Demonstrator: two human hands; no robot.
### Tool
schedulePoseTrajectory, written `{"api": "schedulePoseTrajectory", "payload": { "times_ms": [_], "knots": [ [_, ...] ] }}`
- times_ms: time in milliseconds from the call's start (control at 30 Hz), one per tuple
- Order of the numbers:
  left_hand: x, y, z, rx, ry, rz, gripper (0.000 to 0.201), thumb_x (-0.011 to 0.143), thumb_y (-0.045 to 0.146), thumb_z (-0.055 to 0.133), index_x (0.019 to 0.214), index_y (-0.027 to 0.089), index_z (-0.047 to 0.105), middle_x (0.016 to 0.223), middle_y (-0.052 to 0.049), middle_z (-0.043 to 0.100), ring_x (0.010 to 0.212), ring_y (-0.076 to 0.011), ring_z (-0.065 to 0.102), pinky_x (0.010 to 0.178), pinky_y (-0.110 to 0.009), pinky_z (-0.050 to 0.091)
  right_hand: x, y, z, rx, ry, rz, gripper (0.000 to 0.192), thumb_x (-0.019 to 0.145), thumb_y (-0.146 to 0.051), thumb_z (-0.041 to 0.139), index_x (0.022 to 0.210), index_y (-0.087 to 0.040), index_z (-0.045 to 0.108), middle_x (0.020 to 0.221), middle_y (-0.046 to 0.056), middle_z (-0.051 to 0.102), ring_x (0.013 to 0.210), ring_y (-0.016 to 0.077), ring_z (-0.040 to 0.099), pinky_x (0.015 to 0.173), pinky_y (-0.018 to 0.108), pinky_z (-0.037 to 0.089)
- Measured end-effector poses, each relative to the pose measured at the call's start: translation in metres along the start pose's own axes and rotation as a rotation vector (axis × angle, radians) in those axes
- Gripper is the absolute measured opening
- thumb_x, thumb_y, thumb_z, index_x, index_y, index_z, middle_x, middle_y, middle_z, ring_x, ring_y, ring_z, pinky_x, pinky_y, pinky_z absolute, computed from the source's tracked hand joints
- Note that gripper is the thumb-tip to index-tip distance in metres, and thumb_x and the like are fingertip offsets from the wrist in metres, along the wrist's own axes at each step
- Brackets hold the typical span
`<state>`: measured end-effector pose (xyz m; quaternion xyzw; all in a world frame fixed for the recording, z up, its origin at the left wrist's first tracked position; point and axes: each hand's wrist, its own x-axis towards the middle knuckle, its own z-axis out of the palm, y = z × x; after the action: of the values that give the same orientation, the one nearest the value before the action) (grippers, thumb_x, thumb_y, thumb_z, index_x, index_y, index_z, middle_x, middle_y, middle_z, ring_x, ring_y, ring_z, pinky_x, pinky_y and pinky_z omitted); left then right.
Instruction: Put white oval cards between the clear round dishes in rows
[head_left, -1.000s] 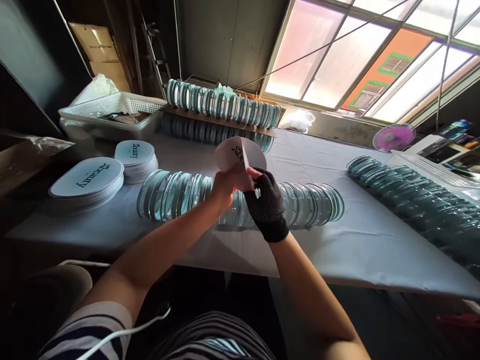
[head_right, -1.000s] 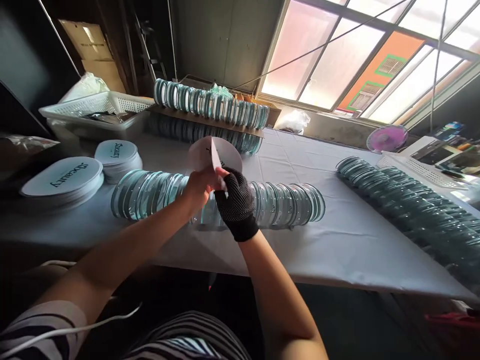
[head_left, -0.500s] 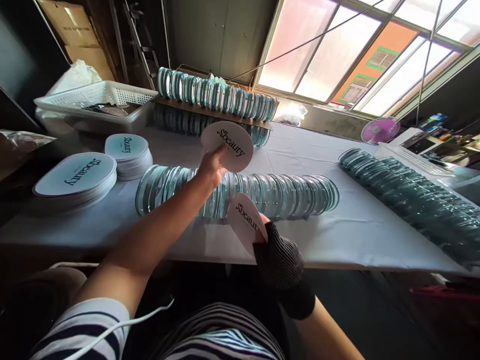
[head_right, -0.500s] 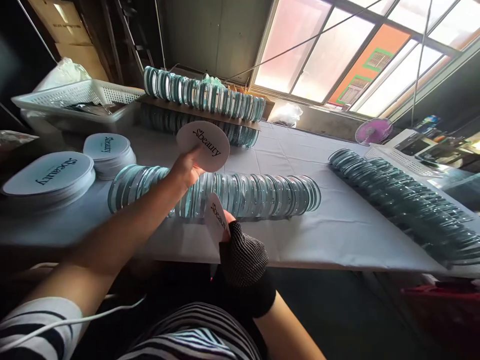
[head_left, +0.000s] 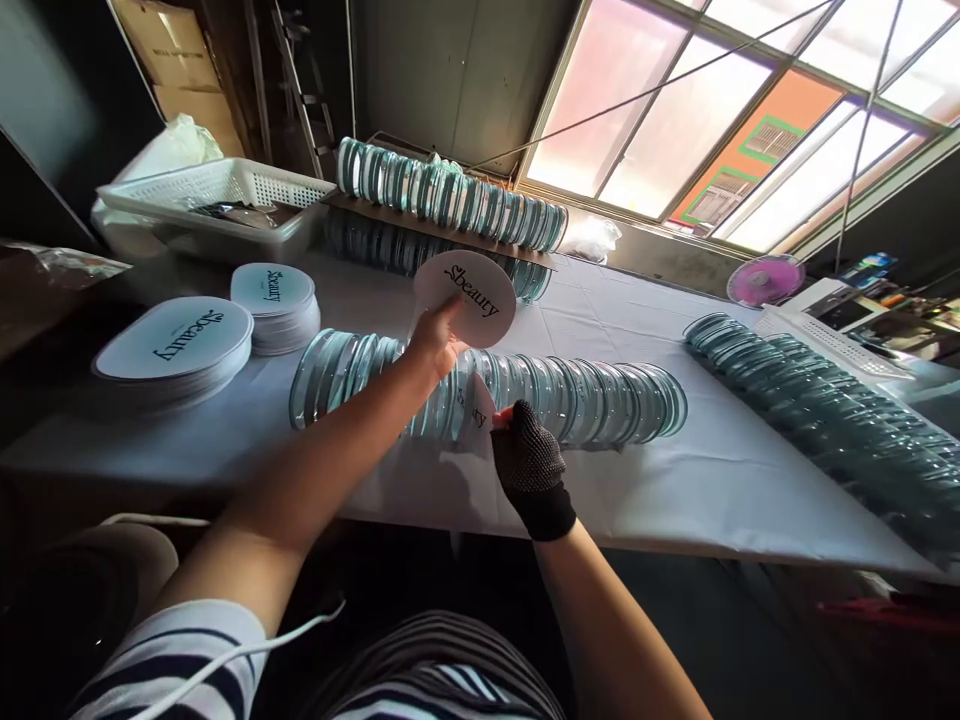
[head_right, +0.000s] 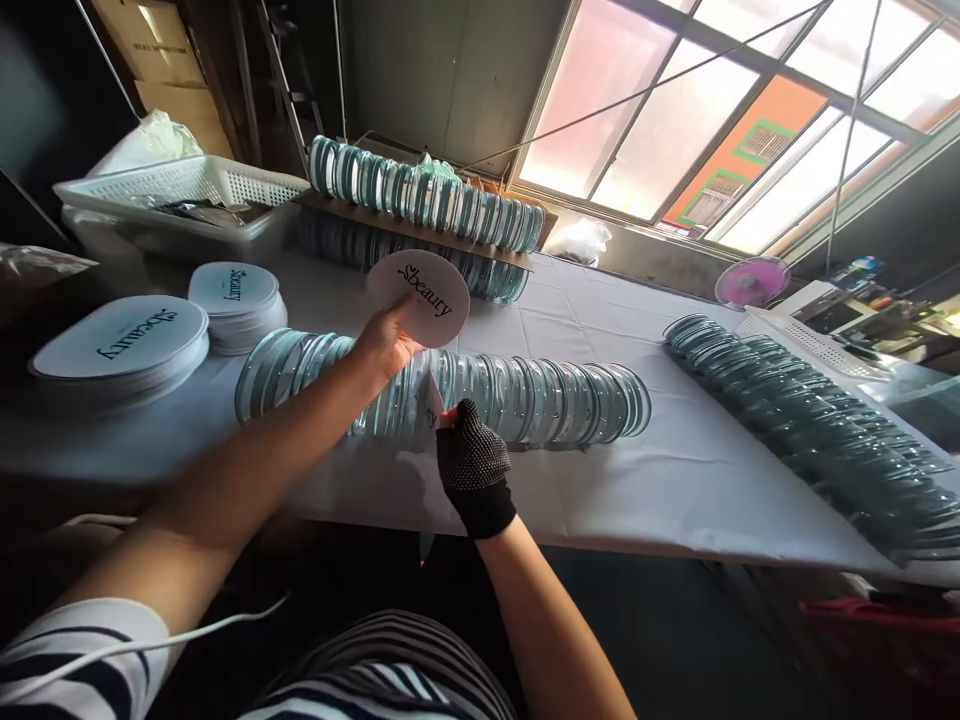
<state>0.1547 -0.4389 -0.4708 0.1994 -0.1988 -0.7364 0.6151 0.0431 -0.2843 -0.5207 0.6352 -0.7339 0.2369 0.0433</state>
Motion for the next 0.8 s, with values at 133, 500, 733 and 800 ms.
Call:
{"api": "schedulePoseTrajectory", "payload": {
  "times_ms": [133, 500, 733, 800],
  "knots": [
    [0.001, 0.0, -0.003, 0.0, -0.027, 0.016, 0.05, 0.08, 0.021, 0.069, 0.129, 0.026, 0.059, 0.135, -0.01, 0.06, 0.127, -0.0296, 0.053, 0.107, -0.062, 0.036, 0.016, -0.01, 0.004, -0.08, -0.103, -0.104, 0.024, 0.098, -0.027, 0.037, 0.101, -0.017, 0.059, 0.083, 0.008, 0.071, 0.076, 0.0183, 0.067, 0.064, 0.024, 0.038],
    [-0.006, 0.0, -0.002, -0.022, -0.014, 0.065, 0.052, 0.078, 0.02, 0.071, 0.128, 0.027, 0.059, 0.134, -0.009, 0.061, 0.127, -0.0288, 0.053, 0.108, -0.061, 0.035, 0.005, 0.008, 0.012, 0.779, -0.721, -0.031, 0.046, 0.093, -0.034, 0.04, 0.136, -0.018, 0.044, 0.066, 0.001, 0.064, 0.045, 0.0136, 0.054, 0.049, 0.025, 0.045],
    [-0.01, -0.01, 0.005, 0.035, -0.031, 0.152, 0.051, 0.068, 0.018, 0.078, 0.118, 0.02, 0.065, 0.122, -0.011, 0.068, 0.125, -0.0296, 0.055, 0.107, -0.05, 0.042, 0.071, 0.018, -0.038, 0.482, -0.003, -0.019, 0.05, 0.091, -0.047, 0.044, 0.129, -0.016, 0.056, 0.101, 0.013, 0.07, 0.087, 0.0227, 0.068, 0.071, 0.033, 0.054],
    [-0.014, -0.012, 0.008, 0.057, -0.034, 0.191, 0.048, 0.066, 0.018, 0.08, 0.112, 0.018, 0.068, 0.117, -0.011, 0.071, 0.125, -0.0296, 0.056, 0.107, -0.047, 0.043, 0.094, 0.013, -0.049, 0.367, 0.173, -0.11, 0.057, 0.091, -0.044, 0.045, 0.14, -0.017, 0.045, 0.128, 0.016, 0.061, 0.112, 0.0254, 0.061, 0.09, 0.039, 0.052]
  ]
}}
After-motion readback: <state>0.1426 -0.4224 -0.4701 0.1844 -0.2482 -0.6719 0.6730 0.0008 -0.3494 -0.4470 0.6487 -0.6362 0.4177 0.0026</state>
